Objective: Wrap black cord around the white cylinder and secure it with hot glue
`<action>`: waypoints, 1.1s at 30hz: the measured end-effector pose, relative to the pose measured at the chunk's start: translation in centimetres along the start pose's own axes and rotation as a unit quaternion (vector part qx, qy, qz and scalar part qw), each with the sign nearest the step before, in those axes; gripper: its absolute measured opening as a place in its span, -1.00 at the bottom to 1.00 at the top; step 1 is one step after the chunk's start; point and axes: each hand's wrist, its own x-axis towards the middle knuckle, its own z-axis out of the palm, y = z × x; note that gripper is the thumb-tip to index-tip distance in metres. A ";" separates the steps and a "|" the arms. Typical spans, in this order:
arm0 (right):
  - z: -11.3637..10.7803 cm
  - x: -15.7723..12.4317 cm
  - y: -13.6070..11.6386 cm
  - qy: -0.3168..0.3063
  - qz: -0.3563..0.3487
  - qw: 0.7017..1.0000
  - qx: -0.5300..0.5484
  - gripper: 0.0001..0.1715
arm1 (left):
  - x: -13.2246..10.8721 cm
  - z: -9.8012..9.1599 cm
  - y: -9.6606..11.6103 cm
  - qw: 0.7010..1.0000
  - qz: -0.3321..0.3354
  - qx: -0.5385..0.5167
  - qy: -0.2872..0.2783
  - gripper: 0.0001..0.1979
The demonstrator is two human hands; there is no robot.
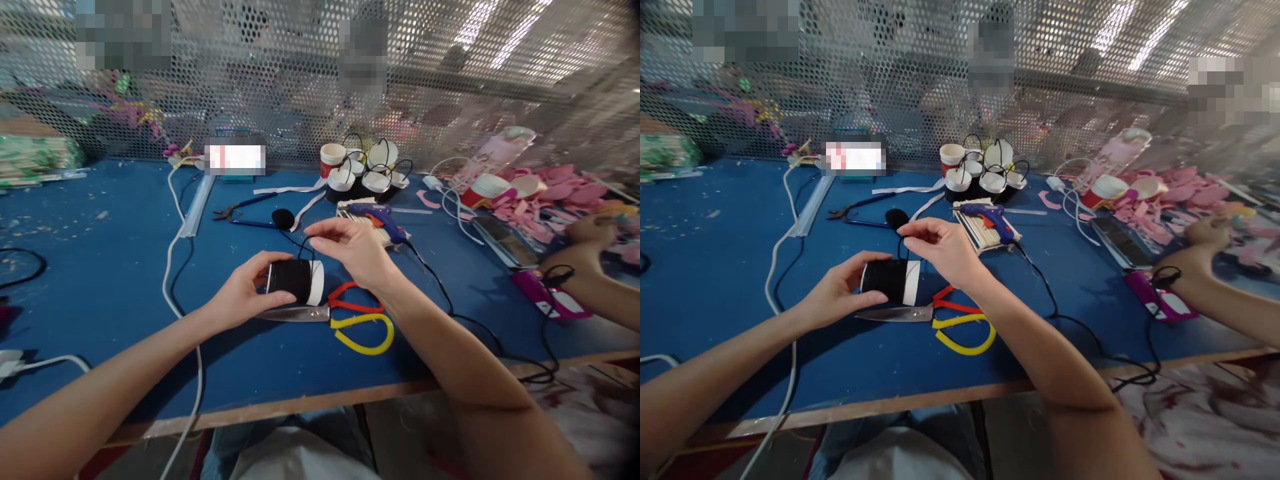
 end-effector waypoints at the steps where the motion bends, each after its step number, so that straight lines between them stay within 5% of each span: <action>1: 0.0 0.0 0.2 0.004 0.003 1.000 0.001 -0.81 | 0.0 0.0 0.0 1.000 0.013 0.014 0.002 -0.45; 23: 0.5 0.1 1.1 0.004 0.127 0.990 0.058 -0.79 | -0.4 -0.5 0.6 0.946 0.215 0.241 -0.005 -0.48; 33: 1.0 1.0 1.5 0.010 0.168 0.981 0.098 -0.80 | -0.2 -0.5 0.5 0.963 0.230 0.137 0.020 -0.44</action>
